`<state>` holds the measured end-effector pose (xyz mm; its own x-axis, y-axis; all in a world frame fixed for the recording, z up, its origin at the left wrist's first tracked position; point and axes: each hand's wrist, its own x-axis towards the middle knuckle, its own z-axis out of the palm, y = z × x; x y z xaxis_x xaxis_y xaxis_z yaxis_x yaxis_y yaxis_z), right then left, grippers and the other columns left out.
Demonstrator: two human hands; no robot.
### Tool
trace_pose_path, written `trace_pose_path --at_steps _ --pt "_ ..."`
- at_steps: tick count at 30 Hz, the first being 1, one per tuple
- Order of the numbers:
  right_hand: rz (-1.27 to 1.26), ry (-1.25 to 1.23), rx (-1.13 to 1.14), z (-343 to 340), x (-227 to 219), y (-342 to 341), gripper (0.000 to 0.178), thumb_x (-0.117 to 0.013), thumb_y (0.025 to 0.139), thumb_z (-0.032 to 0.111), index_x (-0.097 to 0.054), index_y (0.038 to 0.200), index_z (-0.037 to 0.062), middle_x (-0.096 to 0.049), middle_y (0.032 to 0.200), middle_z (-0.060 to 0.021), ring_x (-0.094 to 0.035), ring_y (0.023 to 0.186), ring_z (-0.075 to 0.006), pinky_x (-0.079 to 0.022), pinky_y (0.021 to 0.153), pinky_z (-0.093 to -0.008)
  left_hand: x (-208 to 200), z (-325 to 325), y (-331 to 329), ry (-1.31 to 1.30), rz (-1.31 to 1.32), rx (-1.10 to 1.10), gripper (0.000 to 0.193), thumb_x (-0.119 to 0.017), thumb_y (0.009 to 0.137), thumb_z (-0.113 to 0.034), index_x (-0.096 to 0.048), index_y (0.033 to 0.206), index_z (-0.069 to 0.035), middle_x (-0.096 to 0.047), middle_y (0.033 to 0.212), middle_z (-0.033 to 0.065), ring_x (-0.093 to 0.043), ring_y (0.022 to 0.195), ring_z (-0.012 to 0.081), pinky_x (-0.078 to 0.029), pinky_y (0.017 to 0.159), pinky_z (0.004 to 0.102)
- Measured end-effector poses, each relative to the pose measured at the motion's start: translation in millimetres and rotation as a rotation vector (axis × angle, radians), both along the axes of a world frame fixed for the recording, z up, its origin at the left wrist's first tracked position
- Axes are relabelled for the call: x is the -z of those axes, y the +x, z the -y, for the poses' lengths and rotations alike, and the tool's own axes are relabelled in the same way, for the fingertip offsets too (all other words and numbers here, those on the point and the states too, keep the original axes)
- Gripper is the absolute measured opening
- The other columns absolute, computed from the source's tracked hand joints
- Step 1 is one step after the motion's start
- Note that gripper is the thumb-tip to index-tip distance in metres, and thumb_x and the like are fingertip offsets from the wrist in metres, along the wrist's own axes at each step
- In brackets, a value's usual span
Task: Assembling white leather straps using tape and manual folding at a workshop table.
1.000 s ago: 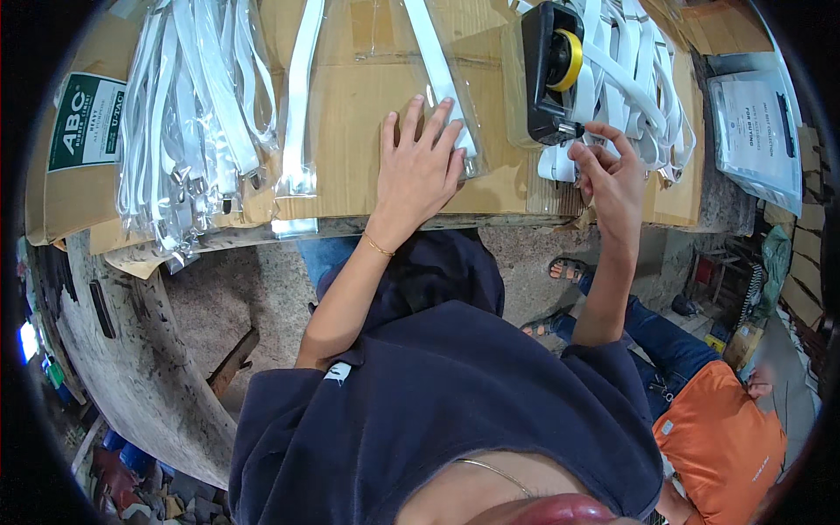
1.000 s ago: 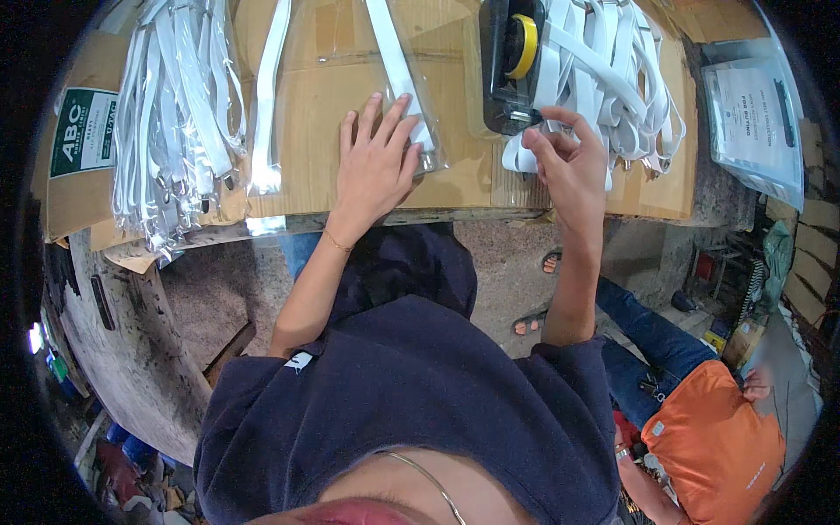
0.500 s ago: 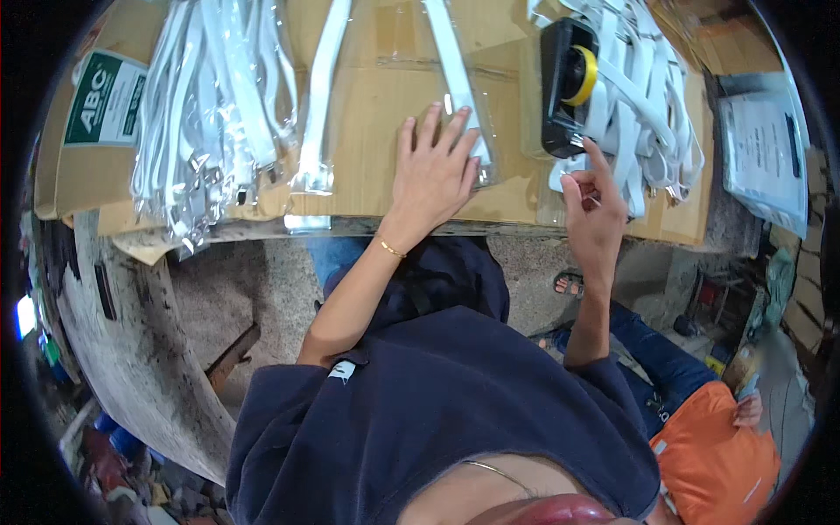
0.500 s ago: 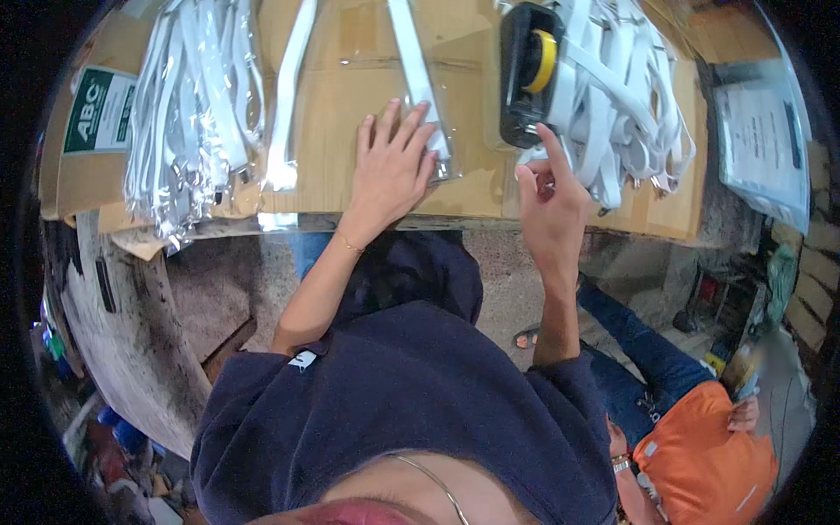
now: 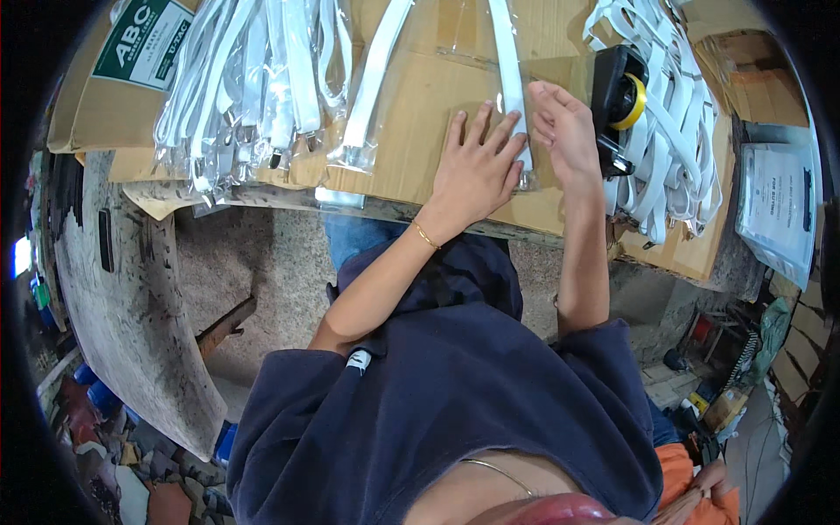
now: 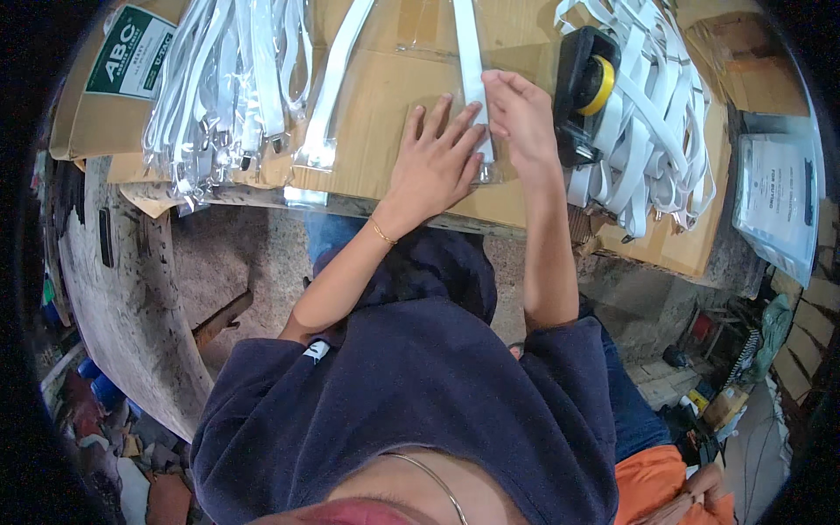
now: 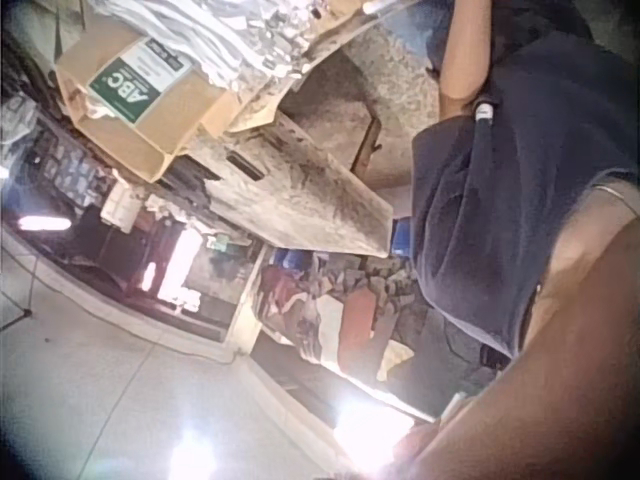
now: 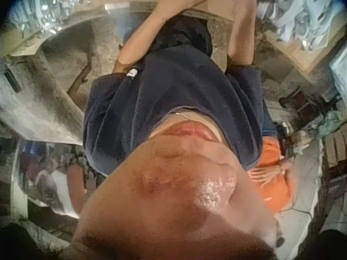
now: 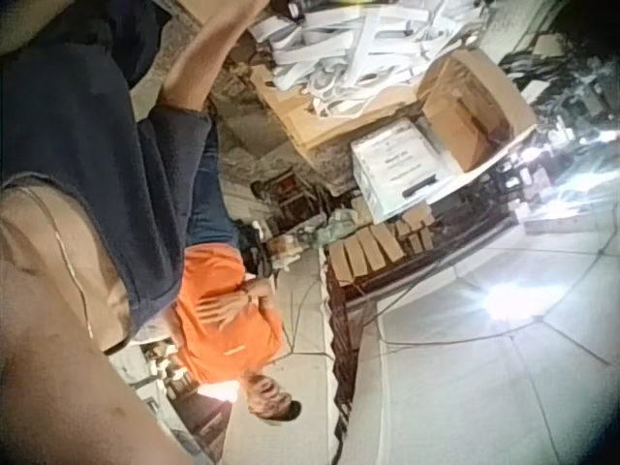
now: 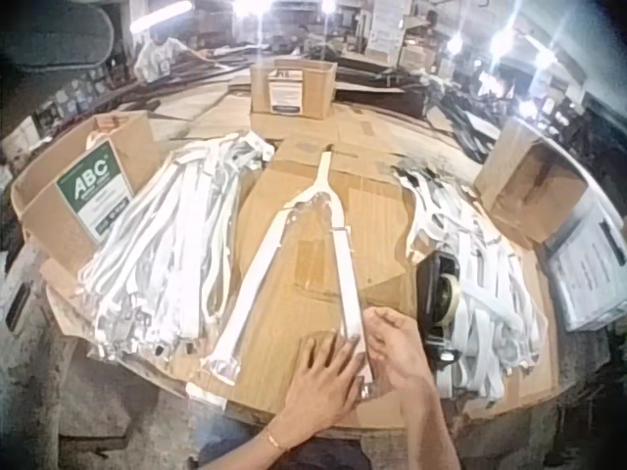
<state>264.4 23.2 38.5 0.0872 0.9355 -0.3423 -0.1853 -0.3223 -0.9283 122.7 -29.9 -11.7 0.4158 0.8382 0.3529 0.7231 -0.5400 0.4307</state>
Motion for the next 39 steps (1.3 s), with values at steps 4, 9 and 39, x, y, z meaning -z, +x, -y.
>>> trace_pose_path --at_steps 4,9,39 --pt "-0.061 -0.141 0.005 -10.2 15.0 5.9 0.016 -0.059 0.092 0.012 -0.062 0.096 -0.0031 -0.033 0.058 0.0085 -0.028 0.044 -0.0023 -0.022 0.041 -0.0215 1.0 -0.6 -0.9 0.001 0.027 -0.002 0.033 -0.051 0.091 -0.028 -0.06 0.117 -0.009 -0.049 0.138 0.01 -0.037 0.132 0.0359 -0.026 0.107 0.0559" --pt "-0.02 -0.223 -0.043 -16.1 20.3 6.8 0.015 -0.06 0.09 0.012 -0.063 0.093 -0.0024 -0.034 0.057 0.0089 -0.026 0.043 -0.002 -0.02 0.039 -0.0216 -0.2 -0.7 -1.6 -0.013 0.02 -0.007 0.033 -0.05 0.092 -0.029 -0.06 0.117 -0.01 -0.049 0.138 0.0101 -0.037 0.132 0.0359 -0.025 0.107 0.0557" --pt "0.657 -0.014 -0.122 -27.1 46.6 12.4 0.03 -0.072 0.077 0.011 -0.064 0.102 -0.0037 -0.066 0.071 -0.0061 -0.059 0.064 -0.0117 -0.047 0.06 -0.0266 -3.5 -5.6 -0.6 -0.05 0.048 -0.008 0.034 -0.055 0.086 -0.03 -0.06 0.115 -0.013 -0.044 0.141 0.0143 -0.036 0.131 0.0348 -0.027 0.105 0.0541"
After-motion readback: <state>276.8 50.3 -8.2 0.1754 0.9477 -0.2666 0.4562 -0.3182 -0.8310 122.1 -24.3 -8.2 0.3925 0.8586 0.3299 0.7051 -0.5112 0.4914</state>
